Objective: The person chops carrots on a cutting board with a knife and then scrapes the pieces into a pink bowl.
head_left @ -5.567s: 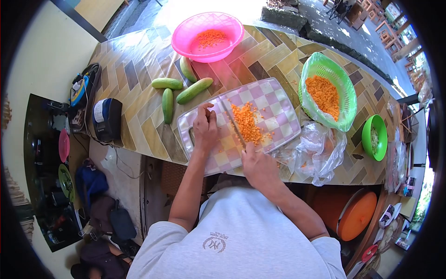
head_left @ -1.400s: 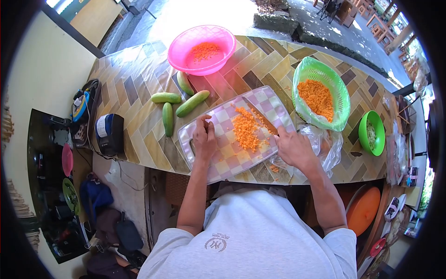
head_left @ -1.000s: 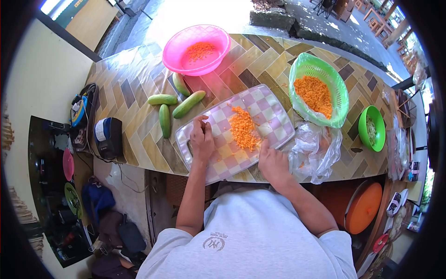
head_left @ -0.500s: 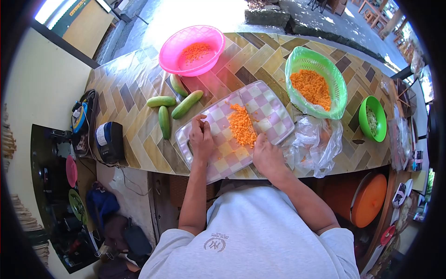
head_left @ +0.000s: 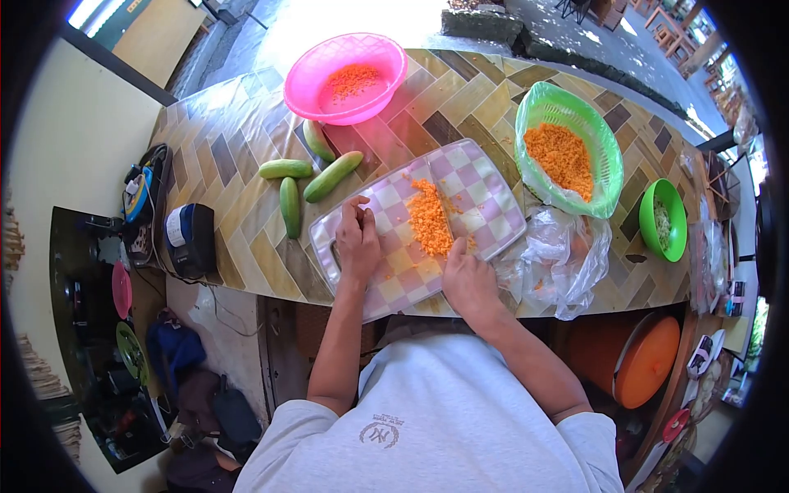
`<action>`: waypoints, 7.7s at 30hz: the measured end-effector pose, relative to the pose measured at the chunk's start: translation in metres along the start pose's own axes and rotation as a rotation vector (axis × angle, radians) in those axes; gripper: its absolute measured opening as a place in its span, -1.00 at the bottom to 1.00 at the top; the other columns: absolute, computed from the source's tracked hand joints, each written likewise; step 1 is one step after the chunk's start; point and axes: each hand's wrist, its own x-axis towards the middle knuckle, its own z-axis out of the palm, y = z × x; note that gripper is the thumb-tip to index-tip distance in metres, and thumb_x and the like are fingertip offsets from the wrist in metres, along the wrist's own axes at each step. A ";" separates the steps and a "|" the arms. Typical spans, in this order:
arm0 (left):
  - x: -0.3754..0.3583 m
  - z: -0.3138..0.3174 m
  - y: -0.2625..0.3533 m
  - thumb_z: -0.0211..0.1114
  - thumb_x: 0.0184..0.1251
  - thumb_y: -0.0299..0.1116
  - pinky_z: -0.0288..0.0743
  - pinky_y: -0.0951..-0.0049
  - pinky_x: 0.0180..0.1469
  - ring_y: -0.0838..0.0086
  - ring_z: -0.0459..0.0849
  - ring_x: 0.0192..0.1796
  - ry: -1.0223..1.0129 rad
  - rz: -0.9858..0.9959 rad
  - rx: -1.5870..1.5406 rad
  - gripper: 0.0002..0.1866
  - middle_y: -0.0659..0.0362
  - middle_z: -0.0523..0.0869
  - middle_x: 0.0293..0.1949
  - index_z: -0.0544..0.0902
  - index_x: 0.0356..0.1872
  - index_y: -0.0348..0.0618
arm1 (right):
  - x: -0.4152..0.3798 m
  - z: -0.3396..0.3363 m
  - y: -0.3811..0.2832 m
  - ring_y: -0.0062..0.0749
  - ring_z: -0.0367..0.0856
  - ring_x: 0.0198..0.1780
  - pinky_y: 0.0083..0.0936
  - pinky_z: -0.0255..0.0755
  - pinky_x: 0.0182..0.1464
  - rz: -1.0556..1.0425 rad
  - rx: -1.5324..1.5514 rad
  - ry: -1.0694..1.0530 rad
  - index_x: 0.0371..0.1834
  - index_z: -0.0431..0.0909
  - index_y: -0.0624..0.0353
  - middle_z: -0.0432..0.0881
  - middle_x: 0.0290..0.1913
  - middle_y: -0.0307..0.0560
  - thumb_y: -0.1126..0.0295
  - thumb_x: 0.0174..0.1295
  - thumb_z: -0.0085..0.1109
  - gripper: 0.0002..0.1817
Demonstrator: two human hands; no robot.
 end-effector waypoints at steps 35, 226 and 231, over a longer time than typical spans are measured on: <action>0.000 0.002 -0.002 0.14 0.36 -0.58 0.36 0.24 -0.36 0.27 0.48 -0.49 -0.003 -0.009 -0.010 -0.83 0.08 0.46 -0.55 0.53 -0.06 -0.26 | -0.010 0.017 0.004 0.13 0.77 -0.29 -0.06 0.65 -0.23 -0.069 -0.156 0.078 -0.08 0.33 0.34 0.72 -0.41 0.26 0.29 0.48 -0.10 -0.73; 0.000 -0.005 0.003 0.14 0.36 -0.61 0.40 0.26 -0.28 0.30 0.48 -0.41 -0.006 -0.058 -0.058 -0.81 0.07 0.51 -0.46 0.53 -0.05 -0.25 | -0.030 0.019 -0.014 0.15 0.74 -0.43 -0.04 0.64 -0.35 -0.238 -0.038 0.064 -0.14 0.32 0.30 0.68 -0.50 0.25 0.36 0.41 0.00 -0.80; -0.002 0.008 0.004 0.12 0.48 -0.33 0.06 -0.01 0.43 0.05 0.32 0.38 -0.018 0.222 0.441 -0.55 -0.15 0.42 0.27 0.42 0.33 -0.24 | -0.040 -0.006 0.001 0.27 0.69 -0.42 0.12 0.54 -0.36 -0.181 0.111 0.077 -0.14 0.31 0.24 0.64 -0.53 0.30 0.23 0.49 -0.06 -0.74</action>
